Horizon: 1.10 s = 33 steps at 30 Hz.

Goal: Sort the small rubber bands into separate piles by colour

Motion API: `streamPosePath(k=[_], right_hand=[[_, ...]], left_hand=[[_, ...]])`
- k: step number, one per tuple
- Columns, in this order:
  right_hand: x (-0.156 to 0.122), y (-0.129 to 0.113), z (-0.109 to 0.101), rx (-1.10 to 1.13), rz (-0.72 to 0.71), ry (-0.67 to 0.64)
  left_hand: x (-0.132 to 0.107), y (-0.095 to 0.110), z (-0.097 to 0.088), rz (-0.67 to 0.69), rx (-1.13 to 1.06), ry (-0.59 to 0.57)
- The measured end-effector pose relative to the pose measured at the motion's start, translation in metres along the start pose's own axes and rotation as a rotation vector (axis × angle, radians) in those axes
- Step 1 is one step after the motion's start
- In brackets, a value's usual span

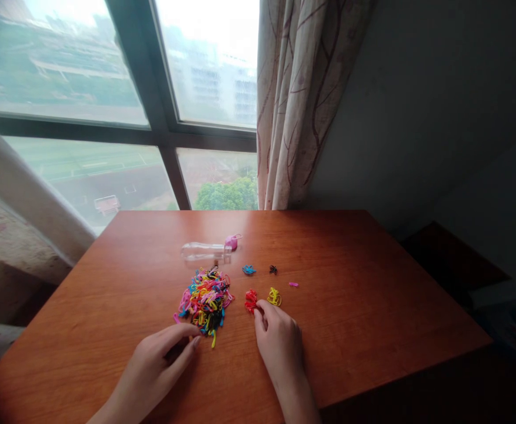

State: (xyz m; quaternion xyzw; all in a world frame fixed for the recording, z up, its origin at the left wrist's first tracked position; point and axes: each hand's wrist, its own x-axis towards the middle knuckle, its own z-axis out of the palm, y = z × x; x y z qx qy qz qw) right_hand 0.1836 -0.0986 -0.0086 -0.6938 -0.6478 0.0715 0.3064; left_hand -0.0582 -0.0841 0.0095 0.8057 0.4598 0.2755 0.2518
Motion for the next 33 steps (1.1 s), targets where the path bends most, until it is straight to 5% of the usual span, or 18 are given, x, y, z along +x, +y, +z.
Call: streamPosePath(k=[18, 25, 33], right_hand=[[-0.005, -0.008, 0.002, 0.118, -0.091, -0.078], [-0.013, -0.033, 0.013, 0.111, -0.160, -0.095], [-0.017, -0.034, 0.012, 0.080, -0.184, -0.069]], left_hand=[[0.000, 0.001, 0.001, 0.016, 0.056, -0.007], [-0.001, 0.012, 0.007, 0.060, 0.269, -0.085], [0.002, 0.025, 0.020, 0.078, 0.413, -0.084]])
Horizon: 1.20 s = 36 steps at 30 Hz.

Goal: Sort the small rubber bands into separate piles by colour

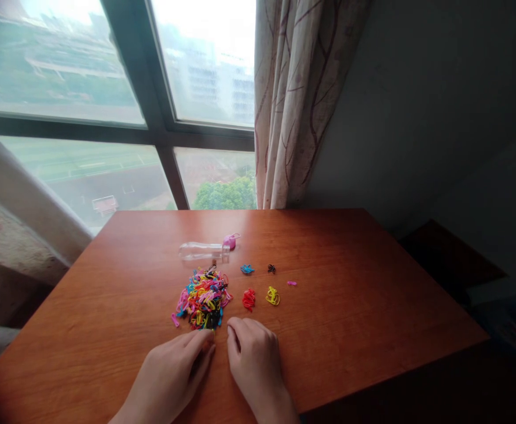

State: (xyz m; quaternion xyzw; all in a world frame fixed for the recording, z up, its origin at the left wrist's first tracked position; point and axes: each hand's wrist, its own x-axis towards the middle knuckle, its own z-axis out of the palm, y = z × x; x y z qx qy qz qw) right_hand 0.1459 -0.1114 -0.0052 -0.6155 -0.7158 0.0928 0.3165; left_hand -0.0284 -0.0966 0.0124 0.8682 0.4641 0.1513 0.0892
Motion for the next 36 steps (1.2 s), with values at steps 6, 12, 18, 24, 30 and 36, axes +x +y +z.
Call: streamPosePath(k=[6, 12, 18, 24, 30, 36], right_hand=[[-0.002, -0.001, 0.000, 0.037, 0.028, -0.011], [-0.007, -0.005, -0.004, 0.055, 0.038, -0.022], [-0.015, -0.003, -0.003, 0.024, 0.010, 0.035], [-0.023, -0.001, 0.004, -0.019, -0.052, 0.075], [-0.024, -0.005, 0.004, -0.018, -0.076, 0.093], [-0.022, -0.006, 0.002, -0.007, -0.090, 0.068]], left_hand=[[-0.004, -0.005, 0.001, -0.013, -0.073, 0.007], [0.015, -0.003, -0.016, -0.006, -0.167, 0.050], [0.078, 0.020, -0.028, 0.140, -0.075, -0.122], [0.126, 0.043, -0.015, 0.246, -0.045, -0.217], [0.141, 0.049, -0.002, 0.270, -0.009, -0.266], [0.129, 0.035, -0.016, 0.217, -0.003, -0.207]])
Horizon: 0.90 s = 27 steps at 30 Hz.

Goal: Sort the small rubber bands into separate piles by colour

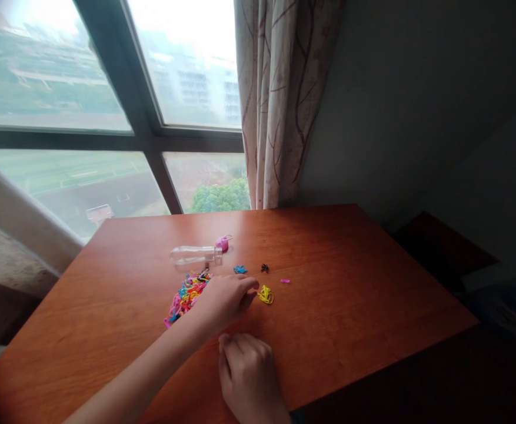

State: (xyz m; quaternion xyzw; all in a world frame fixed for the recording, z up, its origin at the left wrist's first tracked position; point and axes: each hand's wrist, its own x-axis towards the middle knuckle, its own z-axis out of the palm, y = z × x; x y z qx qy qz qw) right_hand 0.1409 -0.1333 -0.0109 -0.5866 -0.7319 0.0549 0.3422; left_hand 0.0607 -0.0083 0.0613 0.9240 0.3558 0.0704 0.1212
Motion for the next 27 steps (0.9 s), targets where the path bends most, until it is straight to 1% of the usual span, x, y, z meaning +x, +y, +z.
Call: streamPosePath(k=[5, 8, 11, 14, 17, 19, 21, 25, 27], right_hand=[[0.001, -0.002, -0.002, 0.014, -0.003, -0.019], [-0.001, -0.004, -0.003, -0.002, -0.019, -0.040], [-0.003, -0.005, -0.004, -0.007, -0.026, -0.074], [-0.002, -0.005, -0.004, 0.009, -0.009, -0.098], [0.001, -0.005, -0.004, 0.051, 0.029, -0.087], [0.005, -0.005, -0.004, 0.074, 0.066, -0.082], [0.009, -0.007, -0.003, 0.084, 0.101, -0.090], [0.016, -0.015, 0.003, 0.048, 0.131, -0.140], [0.019, -0.019, 0.007, 0.007, 0.145, -0.145]], left_hand=[[-0.036, -0.015, -0.012, -0.065, -0.013, 0.051], [-0.061, -0.021, -0.014, -0.097, -0.055, 0.093], [-0.088, -0.029, -0.007, -0.106, -0.150, 0.181], [-0.113, -0.038, 0.007, -0.138, -0.169, 0.260], [-0.132, -0.046, 0.021, -0.145, -0.210, 0.362], [-0.140, -0.049, 0.028, -0.152, -0.254, 0.433], [-0.143, -0.050, 0.032, -0.161, -0.288, 0.466], [-0.141, -0.050, 0.036, -0.164, -0.316, 0.443], [-0.140, -0.050, 0.036, -0.174, -0.327, 0.447]])
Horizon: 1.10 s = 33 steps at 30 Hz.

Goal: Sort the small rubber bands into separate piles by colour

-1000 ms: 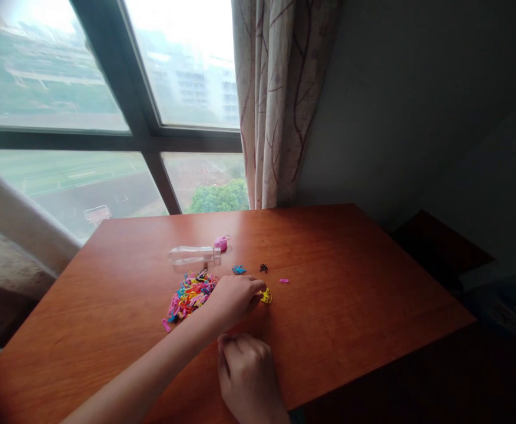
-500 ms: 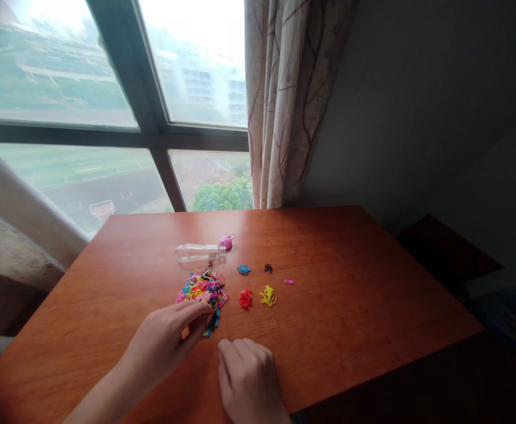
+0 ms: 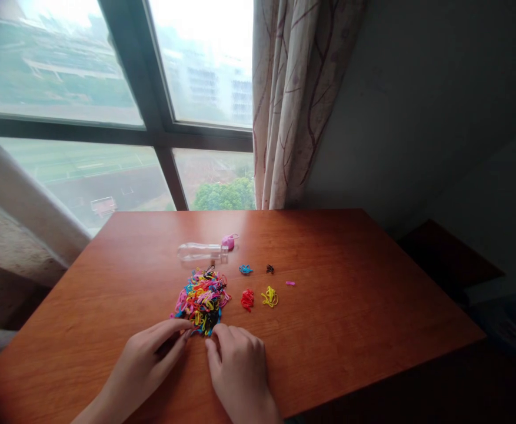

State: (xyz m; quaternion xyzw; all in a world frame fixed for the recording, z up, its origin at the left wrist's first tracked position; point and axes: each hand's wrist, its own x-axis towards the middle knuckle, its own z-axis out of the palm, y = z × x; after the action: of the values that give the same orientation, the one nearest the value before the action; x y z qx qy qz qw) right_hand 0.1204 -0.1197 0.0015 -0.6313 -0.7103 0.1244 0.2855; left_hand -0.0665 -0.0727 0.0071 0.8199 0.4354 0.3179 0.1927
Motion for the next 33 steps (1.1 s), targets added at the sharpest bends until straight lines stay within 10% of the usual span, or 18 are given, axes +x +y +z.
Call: streamPosePath(k=[23, 33], right_hand=[[0.005, 0.002, -0.007, 0.256, 0.078, 0.016], [0.071, 0.040, -0.043, -0.084, 0.055, 0.139]], left_hand=[[0.000, 0.004, 0.000, -0.040, 0.021, -0.076], [-0.001, 0.004, 0.000, -0.029, 0.053, -0.067]])
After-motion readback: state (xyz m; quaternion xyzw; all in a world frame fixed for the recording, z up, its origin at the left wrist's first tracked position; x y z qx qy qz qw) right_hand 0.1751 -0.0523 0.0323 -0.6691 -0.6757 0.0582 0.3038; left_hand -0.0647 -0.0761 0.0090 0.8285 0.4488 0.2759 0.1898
